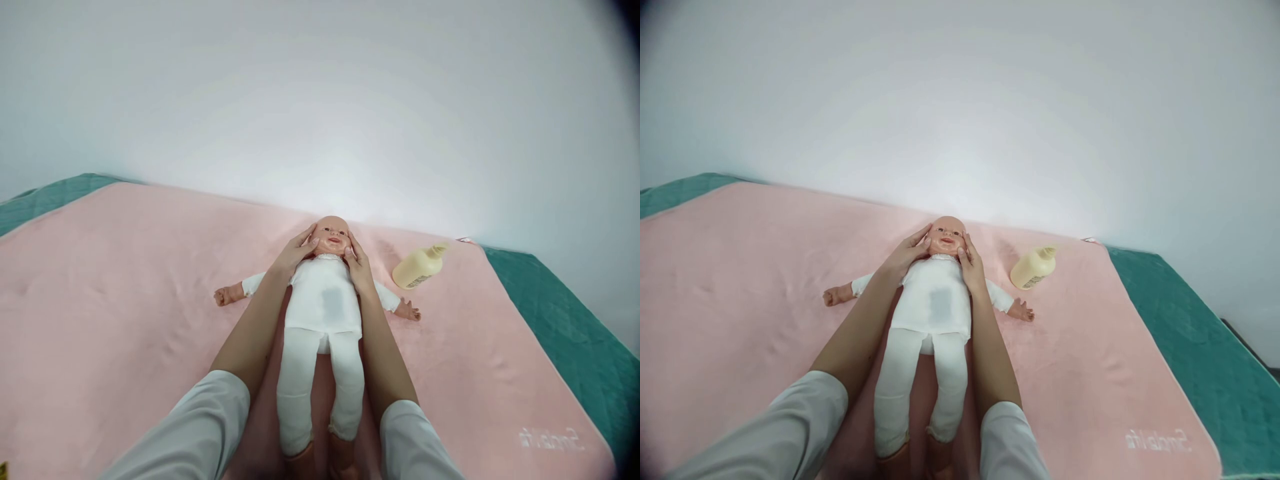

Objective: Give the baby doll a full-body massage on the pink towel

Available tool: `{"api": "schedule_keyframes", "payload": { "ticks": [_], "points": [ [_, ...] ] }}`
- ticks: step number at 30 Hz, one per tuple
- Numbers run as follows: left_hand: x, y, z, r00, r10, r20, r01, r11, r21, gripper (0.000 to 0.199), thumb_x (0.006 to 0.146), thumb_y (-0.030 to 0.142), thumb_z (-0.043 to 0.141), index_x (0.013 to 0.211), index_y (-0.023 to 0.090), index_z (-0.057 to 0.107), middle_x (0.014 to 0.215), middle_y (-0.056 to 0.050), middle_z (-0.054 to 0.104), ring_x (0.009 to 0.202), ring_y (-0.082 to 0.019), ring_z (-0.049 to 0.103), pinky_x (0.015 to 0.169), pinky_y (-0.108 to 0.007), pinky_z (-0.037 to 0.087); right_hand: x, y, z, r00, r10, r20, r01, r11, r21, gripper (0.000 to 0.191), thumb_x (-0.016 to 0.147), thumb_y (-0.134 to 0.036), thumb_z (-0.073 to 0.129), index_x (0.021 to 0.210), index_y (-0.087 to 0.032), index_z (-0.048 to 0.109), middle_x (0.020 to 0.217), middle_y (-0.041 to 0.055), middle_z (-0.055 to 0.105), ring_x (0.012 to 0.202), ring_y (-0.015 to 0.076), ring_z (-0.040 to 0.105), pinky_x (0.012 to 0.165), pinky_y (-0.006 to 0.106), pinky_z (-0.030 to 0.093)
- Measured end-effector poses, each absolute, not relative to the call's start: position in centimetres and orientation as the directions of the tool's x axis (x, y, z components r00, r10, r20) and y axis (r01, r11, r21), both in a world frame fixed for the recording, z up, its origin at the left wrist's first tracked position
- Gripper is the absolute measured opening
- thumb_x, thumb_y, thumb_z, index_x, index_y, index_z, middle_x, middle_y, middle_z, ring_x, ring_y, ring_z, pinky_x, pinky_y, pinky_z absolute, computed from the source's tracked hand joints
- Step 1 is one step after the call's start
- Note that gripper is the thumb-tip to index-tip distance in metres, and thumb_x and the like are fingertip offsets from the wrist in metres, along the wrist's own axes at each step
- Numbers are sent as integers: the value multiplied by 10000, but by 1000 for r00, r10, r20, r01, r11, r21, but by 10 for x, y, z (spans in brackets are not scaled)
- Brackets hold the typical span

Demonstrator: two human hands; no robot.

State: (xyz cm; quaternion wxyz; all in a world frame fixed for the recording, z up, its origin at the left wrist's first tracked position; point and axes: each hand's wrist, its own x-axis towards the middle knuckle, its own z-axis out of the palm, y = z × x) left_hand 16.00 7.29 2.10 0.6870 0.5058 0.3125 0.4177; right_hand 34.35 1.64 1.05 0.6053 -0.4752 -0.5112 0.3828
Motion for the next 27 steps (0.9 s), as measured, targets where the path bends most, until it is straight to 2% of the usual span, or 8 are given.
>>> {"api": "schedule_keyframes", "payload": {
  "ticks": [6, 9, 11, 13, 16, 21, 27],
  "points": [
    [161, 71, 25, 430, 903, -9, -281, 143, 949, 803, 832, 558, 665, 1511, 242, 374, 1469, -92, 512, 1303, -307, 537, 1079, -438, 469, 344, 16, 12, 186, 947, 263, 33, 261, -965, 687, 882, -578, 569, 1463, -237, 434, 1535, 36, 438, 1422, 207, 420, 1210, 409, 313],
    [163, 71, 26, 409, 913, -7, -212, 103, 972, 866, 819, 578, 668, 1542, 271, 301, 1569, -83, 370, 1362, -308, 474, 1067, -401, 478, 341, 14, 16, 184, 951, 249, 35, 247, -968, 706, 863, -579, 593, 1464, -244, 433, 1539, 35, 432, 1424, 205, 415, 1203, 391, 331],
    [164, 71, 25, 375, 927, 14, -134, 39, 990, 946, 780, 582, 706, 1557, 288, 253, 1623, -73, 248, 1422, -305, 392, 1089, -375, 454, 337, 13, 17, 189, 951, 245, 44, 241, -969, 757, 825, -563, 651, 1473, -251, 415, 1559, 36, 399, 1434, 208, 400, 1194, 379, 349],
    [166, 70, 25, 355, 934, 38, -65, -17, 998, 1044, 730, 567, 759, 1568, 276, 210, 1637, -87, 198, 1452, -306, 336, 1123, -369, 413, 334, 13, 16, 201, 948, 246, 62, 239, -969, 815, 788, -536, 704, 1487, -263, 385, 1581, 34, 360, 1435, 217, 397, 1184, 387, 367],
    [169, 69, 25, 379, 924, 57, -48, -42, 998, 1151, 690, 511, 810, 1581, 256, 127, 1624, -126, 226, 1437, -306, 364, 1135, -382, 394, 333, 14, 12, 213, 946, 244, 88, 230, -969, 840, 770, -514, 727, 1493, -286, 365, 1592, 25, 336, 1423, 227, 414, 1168, 413, 390],
    [171, 66, 24, 398, 916, 55, -98, -17, 995, 1190, 673, 418, 842, 1578, 233, 91, 1584, -168, 306, 1400, -301, 423, 1140, -421, 382, 335, 16, 9, 199, 953, 228, 67, 219, -973, 846, 769, -500, 731, 1496, -278, 359, 1591, 39, 337, 1379, 230, 471, 1147, 394, 418],
    [172, 67, 22, 393, 917, 72, -106, -32, 994, 1185, 665, 413, 843, 1574, 237, 102, 1593, -160, 289, 1404, -300, 418, 1146, -432, 377, 335, 17, 9, 192, 951, 242, 133, 219, -967, 828, 791, -507, 700, 1500, -276, 339, 1611, 37, 291, 1445, 235, 374, 1160, 421, 395]
  ]
}}
